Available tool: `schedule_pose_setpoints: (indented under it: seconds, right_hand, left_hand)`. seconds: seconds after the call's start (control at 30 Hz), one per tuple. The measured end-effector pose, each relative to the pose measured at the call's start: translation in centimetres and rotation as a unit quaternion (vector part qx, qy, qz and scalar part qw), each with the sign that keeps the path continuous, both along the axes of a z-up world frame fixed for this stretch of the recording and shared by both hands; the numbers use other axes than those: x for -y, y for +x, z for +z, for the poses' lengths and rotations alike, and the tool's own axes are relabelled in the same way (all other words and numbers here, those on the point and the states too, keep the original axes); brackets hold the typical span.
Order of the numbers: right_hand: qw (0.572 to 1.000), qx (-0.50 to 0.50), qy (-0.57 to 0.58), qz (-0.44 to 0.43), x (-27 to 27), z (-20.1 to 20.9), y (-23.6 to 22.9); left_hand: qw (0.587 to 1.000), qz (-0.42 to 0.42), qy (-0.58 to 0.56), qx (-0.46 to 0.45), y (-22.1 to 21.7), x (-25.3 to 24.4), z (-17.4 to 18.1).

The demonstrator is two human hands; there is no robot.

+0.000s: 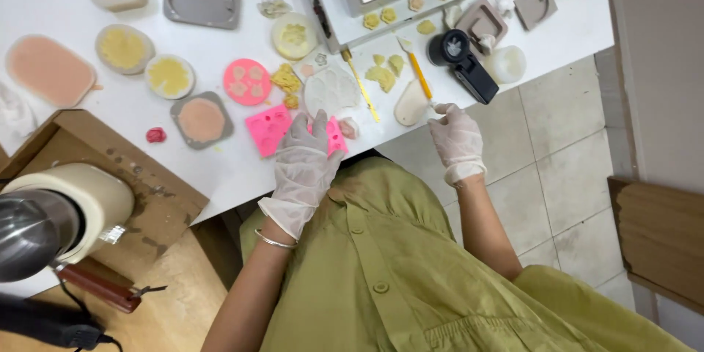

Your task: Preparing and melting wax flower decorations for candle making using a melting pot and heat gun.

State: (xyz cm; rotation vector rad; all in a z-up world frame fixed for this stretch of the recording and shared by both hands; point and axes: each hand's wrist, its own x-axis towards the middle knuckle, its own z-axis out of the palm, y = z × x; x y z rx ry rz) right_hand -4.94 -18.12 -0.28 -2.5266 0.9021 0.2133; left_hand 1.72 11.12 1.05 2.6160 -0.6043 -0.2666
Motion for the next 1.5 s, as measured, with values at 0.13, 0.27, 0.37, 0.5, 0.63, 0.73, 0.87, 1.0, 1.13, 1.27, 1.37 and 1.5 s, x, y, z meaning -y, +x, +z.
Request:
schedule_pose_setpoints:
  seconds: [0.13,0.27,0.37,0.5,0.63,0.73,0.87,1.0,1.13,1.27,1.37,1.5]
  right_hand:
    - [0.999,-0.005,0.009,0.043,1.5,-3.3,0.4]
    - [0.994,-0.016,0.110,0.001,1.0,-4.5,1.5]
    - [0.987,0.089,0.122,0.058,1.4,-6.0,1.4]
    - [0.962,0.085,0.252,-0.067,2.0,-4.6,3.1]
    - [0.908,0.085,0.375,-0.169,4.7,-5.2,2.8]
    - [0.935,0.093,0.321,-0.114,6.1,-4.9,2.6]
    - [0.973,0.150,0.019,0.176,7.6,-5.7,3.8]
    - [0.963,0.128,-0.026,0.237,9.1,-6.7,5.0]
    - [0.972,0.086,-0.024,0.218,10.5,-8.3,5.0]
    - [0.960,0.176,0.020,0.217,9.7,-5.2,5.1]
    - [0.959,0.177,0.117,0.189,8.6,-3.8,6.0]
    - [0.943,0.154,0.218,0.200,7.6,-4.7,8.7]
  left_hand:
    - [0.997,-0.024,-0.030,-0.064,0.1,3.4,1.8]
    - [0.994,-0.036,-0.062,-0.087,-0.2,7.7,0.7]
    - [0.994,-0.060,-0.050,-0.079,-0.8,11.2,-2.0]
    - [0.996,-0.069,-0.040,-0.035,-0.8,16.0,-4.8]
    - [0.999,-0.030,0.005,-0.028,-0.3,20.6,-6.5]
    - [0.997,0.017,0.065,-0.041,-0.1,22.7,-7.3]
    - [0.995,0.030,0.094,-0.013,-0.3,22.6,-8.5]
    - [0.998,0.014,0.056,-0.008,-0.3,21.5,-7.3]
    - [0.999,0.016,0.039,-0.014,-0.8,19.4,-5.3]
    - [0.999,-0.030,0.025,-0.016,-0.2,16.9,-4.4]
    - [0.997,-0.081,0.008,0.012,1.0,15.8,-5.6]
    - [0.986,-0.139,0.006,0.090,2.5,16.1,-6.8]
